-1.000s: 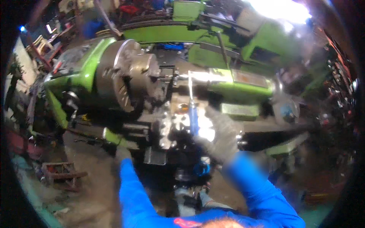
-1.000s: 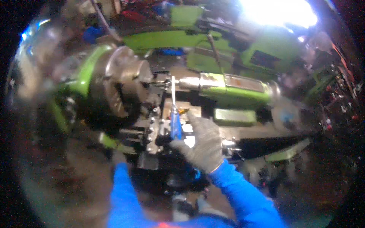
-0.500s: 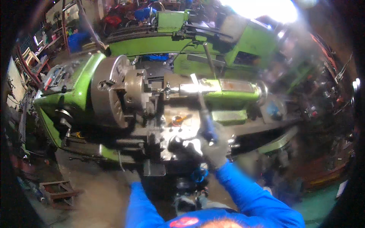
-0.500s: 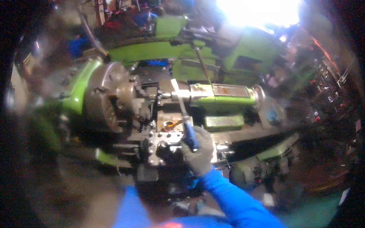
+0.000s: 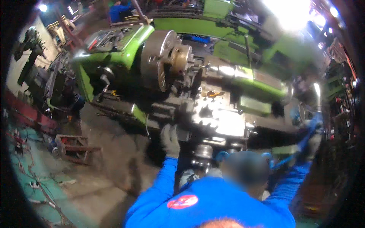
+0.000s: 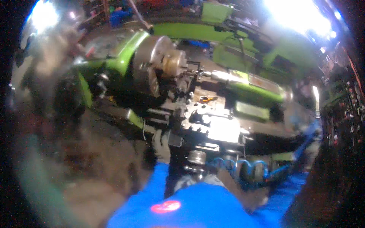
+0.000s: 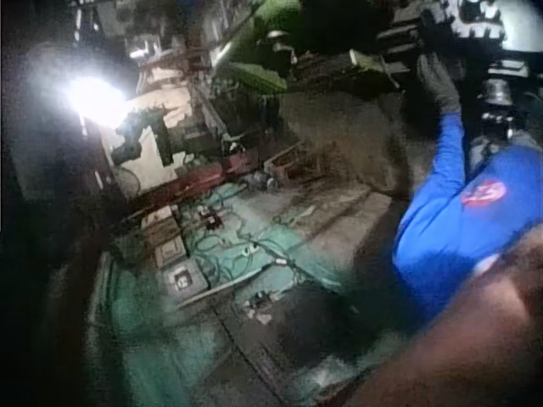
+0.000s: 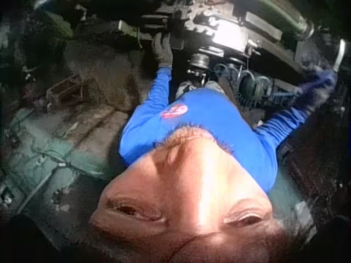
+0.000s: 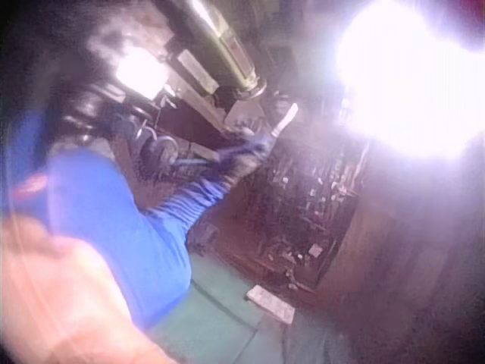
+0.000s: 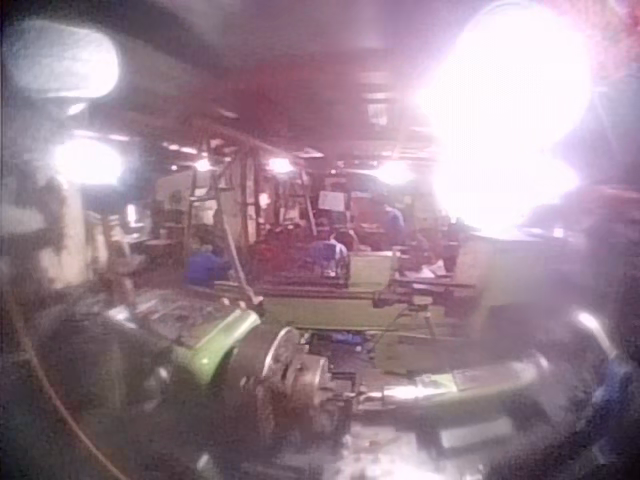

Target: The person operates a green metal lathe, using a blue-handled tool to adjust the tool post and interact with the rotating chuck. The camera shakes significantly throughout the process.

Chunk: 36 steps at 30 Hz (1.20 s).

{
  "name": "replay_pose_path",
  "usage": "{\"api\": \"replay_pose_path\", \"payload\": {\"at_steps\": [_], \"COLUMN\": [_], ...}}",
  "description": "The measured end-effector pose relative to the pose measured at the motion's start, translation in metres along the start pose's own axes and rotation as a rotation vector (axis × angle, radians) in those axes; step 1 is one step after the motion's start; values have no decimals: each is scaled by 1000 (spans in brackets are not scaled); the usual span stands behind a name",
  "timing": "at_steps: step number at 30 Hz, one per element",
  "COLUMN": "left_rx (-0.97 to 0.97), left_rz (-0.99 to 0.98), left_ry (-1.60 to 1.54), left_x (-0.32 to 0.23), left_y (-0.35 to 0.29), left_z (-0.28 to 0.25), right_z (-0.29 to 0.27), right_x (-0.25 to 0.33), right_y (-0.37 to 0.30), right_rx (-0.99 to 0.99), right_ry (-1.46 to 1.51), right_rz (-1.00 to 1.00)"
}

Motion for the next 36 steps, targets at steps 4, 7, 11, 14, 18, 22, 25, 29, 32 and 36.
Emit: {"api": "replay_pose_path", "payload": {"at_steps": [4, 7, 11, 14, 18, 22, 25, 29, 32, 36], "left_rx": [15, 42, 145, 280, 154, 160, 159, 110, 142, 113], "left_rz": [344, 602, 835, 916, 917, 921, 930, 941, 903, 915], "left_ry": [-117, -196, -86, 226, 265, 410, 379, 506, 535, 563], "left_x": [-106, -186, -244, -263, -245, -252, -246, -236, -232, -236], "left_y": [38, 54, 40, 17, 15, 12, 11, 14, 17, 16], "left_z": [20, 48, 107, 132, 132, 137, 140, 145, 152, 148], "right_z": [33, 122, 270, 346, 387, 401, 403, 408, 412, 410], "right_x": [82, 102, 5, -72, -69, -97, -103, -101, -110, -103], "right_y": [51, 64, 69, 37, -30, -41, -42, -45, -43, -47], "right_rx": [87, 338, 822, 897, 1069, 1095, 1069, 1131, 1115, 1091], "right_ry": [77, 59, -299, -492, -582, -674, -673, -540, -530, -566], "right_rz": [-76, -33, -40, -379, -405, -448, -443, -474, -479, -448]}}
Point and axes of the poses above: each hand's wrist, its own y-axis towards the middle knuckle, its own z-axis out of the palm, x = y × z, the point moved 6 cm from there along y, towards the middle knuckle, and after that the axes turned 10 degrees about -x, right-handed, at the moved point
